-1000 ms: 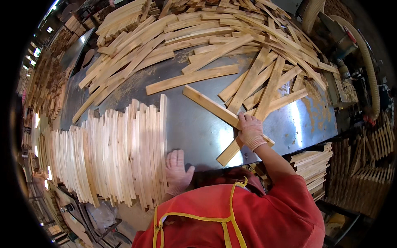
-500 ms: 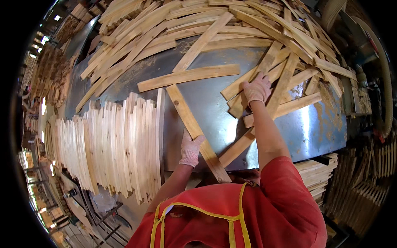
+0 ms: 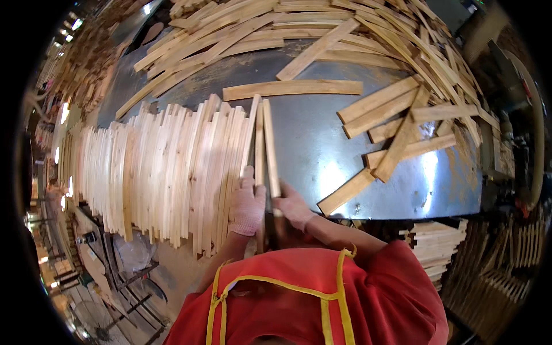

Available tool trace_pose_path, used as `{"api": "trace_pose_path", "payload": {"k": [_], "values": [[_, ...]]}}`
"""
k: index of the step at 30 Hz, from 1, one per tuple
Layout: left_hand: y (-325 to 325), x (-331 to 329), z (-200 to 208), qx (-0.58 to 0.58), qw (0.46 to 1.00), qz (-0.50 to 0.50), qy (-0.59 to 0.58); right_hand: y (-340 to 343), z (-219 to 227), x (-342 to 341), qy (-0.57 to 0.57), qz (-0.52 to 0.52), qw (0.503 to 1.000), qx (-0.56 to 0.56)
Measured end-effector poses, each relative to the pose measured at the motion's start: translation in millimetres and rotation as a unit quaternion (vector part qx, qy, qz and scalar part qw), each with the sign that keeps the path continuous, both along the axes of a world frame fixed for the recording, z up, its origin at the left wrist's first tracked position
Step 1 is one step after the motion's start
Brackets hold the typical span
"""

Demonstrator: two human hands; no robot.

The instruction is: The person picks up thin wooden planks from a pile on a metal table and stacks them neatly. They handle the planks one by one, aligning them into a growing stack on the left side of the table.

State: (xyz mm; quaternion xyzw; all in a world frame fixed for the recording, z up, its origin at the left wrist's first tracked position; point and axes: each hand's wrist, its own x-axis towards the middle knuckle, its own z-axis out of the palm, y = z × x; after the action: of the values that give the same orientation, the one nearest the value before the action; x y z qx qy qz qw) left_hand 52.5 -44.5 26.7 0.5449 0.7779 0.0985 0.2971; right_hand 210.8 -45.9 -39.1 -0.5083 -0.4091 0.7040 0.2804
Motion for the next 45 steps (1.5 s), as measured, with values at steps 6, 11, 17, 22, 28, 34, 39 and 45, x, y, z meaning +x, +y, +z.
{"api": "trace_pose_path", "payload": {"k": [6, 11, 17, 22, 28, 34, 39, 45], "values": [[-11.8, -32.4, -46.8, 0.199, 0.948, -0.157, 0.191, 61.2, 6.0, 0.8, -0.142, 0.412, 0.885, 0.164], [-15.0, -43.9, -54.8, 0.143, 0.936, -0.179, 0.268, 118.3, 85.4, 129.8, -0.557, -0.14, 0.764, 0.295], [-2.4, -29.6, -34.9, 0.075, 0.935, -0.199, 0.284, 87.2, 35.7, 270.9, -0.639, -0.174, 0.739, 0.125], [3.6, 40.0, -27.0, 0.145, 0.927, -0.297, 0.176, 32.7, 96.9, 219.9, -0.489, 0.018, 0.868, 0.083], [37.5, 168.5, -23.9, 0.101, 0.928, -0.357, 0.047, 152.2, 57.4, 371.1, -0.714, 0.018, 0.613, 0.338], [70.2, 223.9, -25.7, -0.061, 0.903, -0.421, 0.061, 235.6, 41.3, 440.0, -0.743, 0.213, 0.539, 0.335], [47.6, 109.7, 1.3, -0.049, 0.878, -0.116, -0.462, 235.3, 118.9, 376.1, -0.654, 0.239, 0.667, 0.265], [-63.6, -16.5, -51.3, -0.116, 0.904, 0.038, -0.409, 183.5, 78.6, 279.2, -0.323, -0.006, 0.905, 0.278]]}}
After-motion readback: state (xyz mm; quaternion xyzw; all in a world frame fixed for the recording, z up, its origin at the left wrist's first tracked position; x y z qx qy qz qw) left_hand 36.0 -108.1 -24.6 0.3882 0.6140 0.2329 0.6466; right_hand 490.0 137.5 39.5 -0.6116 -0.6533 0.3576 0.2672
